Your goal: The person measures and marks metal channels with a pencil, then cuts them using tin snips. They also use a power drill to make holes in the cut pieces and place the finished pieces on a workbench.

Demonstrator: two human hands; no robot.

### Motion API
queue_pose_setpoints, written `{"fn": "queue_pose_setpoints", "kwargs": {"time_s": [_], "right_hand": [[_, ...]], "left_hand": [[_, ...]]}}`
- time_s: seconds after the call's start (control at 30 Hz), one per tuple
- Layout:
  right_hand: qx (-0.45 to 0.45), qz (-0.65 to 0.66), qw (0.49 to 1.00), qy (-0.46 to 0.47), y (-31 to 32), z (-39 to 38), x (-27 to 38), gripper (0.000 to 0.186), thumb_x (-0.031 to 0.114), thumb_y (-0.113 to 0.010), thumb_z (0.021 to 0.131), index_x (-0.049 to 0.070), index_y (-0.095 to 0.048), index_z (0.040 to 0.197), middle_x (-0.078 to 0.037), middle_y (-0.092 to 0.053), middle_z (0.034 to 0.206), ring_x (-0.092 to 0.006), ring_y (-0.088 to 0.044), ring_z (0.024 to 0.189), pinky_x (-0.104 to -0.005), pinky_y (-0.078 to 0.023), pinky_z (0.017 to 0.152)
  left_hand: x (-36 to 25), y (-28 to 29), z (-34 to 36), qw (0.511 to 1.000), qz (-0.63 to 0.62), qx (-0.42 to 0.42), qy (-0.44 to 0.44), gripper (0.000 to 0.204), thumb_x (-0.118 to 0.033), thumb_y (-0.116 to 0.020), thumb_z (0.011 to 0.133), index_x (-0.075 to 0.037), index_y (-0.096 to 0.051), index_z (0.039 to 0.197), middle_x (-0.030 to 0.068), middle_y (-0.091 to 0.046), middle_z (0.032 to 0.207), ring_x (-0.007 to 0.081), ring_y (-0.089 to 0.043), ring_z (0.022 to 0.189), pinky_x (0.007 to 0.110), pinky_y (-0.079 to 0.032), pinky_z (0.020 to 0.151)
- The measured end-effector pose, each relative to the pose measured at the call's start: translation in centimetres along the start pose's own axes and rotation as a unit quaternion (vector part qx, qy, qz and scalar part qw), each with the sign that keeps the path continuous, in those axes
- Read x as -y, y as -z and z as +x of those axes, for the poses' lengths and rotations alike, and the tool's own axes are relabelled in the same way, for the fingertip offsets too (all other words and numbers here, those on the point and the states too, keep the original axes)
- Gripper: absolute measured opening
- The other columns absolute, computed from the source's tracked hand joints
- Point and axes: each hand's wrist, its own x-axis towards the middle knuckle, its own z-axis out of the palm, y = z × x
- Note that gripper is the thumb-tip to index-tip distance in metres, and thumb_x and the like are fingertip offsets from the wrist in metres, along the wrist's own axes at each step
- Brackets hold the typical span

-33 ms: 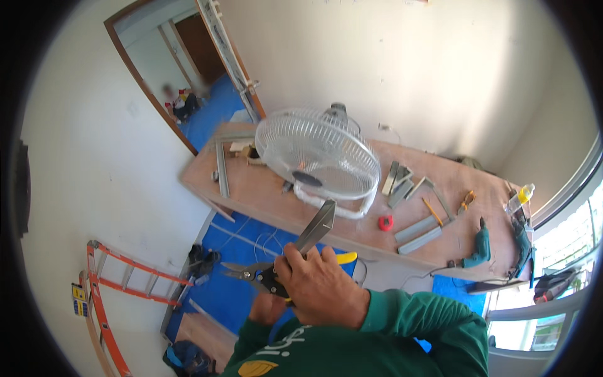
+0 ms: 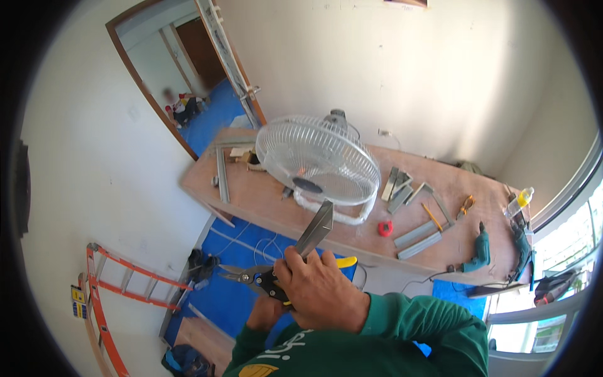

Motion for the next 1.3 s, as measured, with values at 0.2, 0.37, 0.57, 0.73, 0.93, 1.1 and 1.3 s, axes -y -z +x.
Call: {"fn": "queue_pose_setpoints", "kwargs": {"time_s": [0.2,0.37,0.57,0.73,0.93,1.1,1.3], "right_hand": [[-0.024,0.001,0.999,-0.049,0.8,0.4,-1.0,0.07,0.028,-0.087,0.072,-0.001,-0.056,0.128,-0.019,-0.055,0.117,-0.0379,-0.061,0.1,-0.0504,-0.047,0.086],[-0.016,0.0,0.993,-0.113,-0.5,-1.4,-3.2,0.069,0.03,-0.088,0.071,0.001,-0.055,0.125,-0.018,-0.053,0.117,-0.0379,-0.059,0.101,-0.0513,-0.046,0.086],[-0.042,0.084,0.987,-0.13,0.9,-5.8,-4.3,0.074,0.024,-0.088,0.069,0.001,-0.054,0.131,-0.018,-0.052,0.131,-0.0395,-0.059,0.114,-0.0512,-0.045,0.092],[-0.097,0.314,0.939,-0.1,1.6,-12.2,-3.1,0.087,0.026,-0.089,0.076,0.0,-0.048,0.149,-0.017,-0.049,0.14,-0.0383,-0.058,0.124,-0.0509,-0.042,0.107],[-0.188,0.837,0.468,-0.212,-6.3,-18.9,-1.6,0.116,0.016,-0.08,0.075,0.005,-0.015,0.17,-0.021,-0.055,0.147,-0.0421,-0.049,0.144,-0.0571,-0.032,0.125],[-0.223,0.783,0.513,-0.271,-6.4,-19.9,-1.0,0.107,0.018,-0.079,0.083,0.007,-0.016,0.17,-0.027,-0.054,0.147,-0.0434,-0.051,0.144,-0.0576,-0.034,0.124],[-0.168,0.132,0.874,-0.437,-5.4,-23.1,-6.8,0.087,0.036,-0.086,0.087,0.0,-0.042,0.153,-0.03,-0.063,0.124,-0.0463,-0.063,0.119,-0.0492,-0.051,0.103]], "left_hand": [[-2.2,-2.0,4.3,0.838,0.386,-0.135,-0.36,0.056,-0.022,-0.082,0.09,-0.003,-0.06,0.137,0.0185,-0.065,0.123,0.0368,-0.069,0.107,0.048,-0.055,0.084],[2.9,-5.7,9.7,0.856,0.311,0.02,-0.413,0.046,-0.013,-0.079,0.089,-0.011,-0.067,0.134,0.0174,-0.069,0.126,0.0408,-0.068,0.108,0.052,-0.054,0.084],[6.1,-8.7,12.1,0.915,0.23,0.116,-0.311,0.028,-0.013,-0.072,0.1,-0.004,-0.06,0.124,0.0159,-0.069,0.11,0.0367,-0.066,0.099,0.045,-0.053,0.086],[0.7,-9.7,16.8,0.944,0.141,0.204,-0.216,0.024,-0.027,-0.054,0.114,-0.003,-0.054,0.112,0.0072,-0.061,0.096,0.0184,-0.061,0.083,0.037,-0.052,0.077],[0.1,-12.7,21.2,0.934,0.017,0.306,-0.182,0.028,-0.034,-0.047,0.116,-0.006,-0.05,0.121,0.007,-0.06,0.098,0.0164,-0.062,0.084,0.034,-0.054,0.08],[-5.6,-15.3,22.4,0.915,-0.003,0.38,-0.134,0.028,-0.035,-0.049,0.116,-0.006,-0.049,0.115,0.0046,-0.059,0.093,0.0115,-0.059,0.076,0.029,-0.052,0.073],[-8.5,-16.1,23.8,0.89,0.027,0.455,-0.028,0.035,-0.041,-0.059,0.111,-0.007,-0.05,0.115,0.0039,-0.062,0.09,0.0131,-0.064,0.069,0.031,-0.054,0.066]]}}
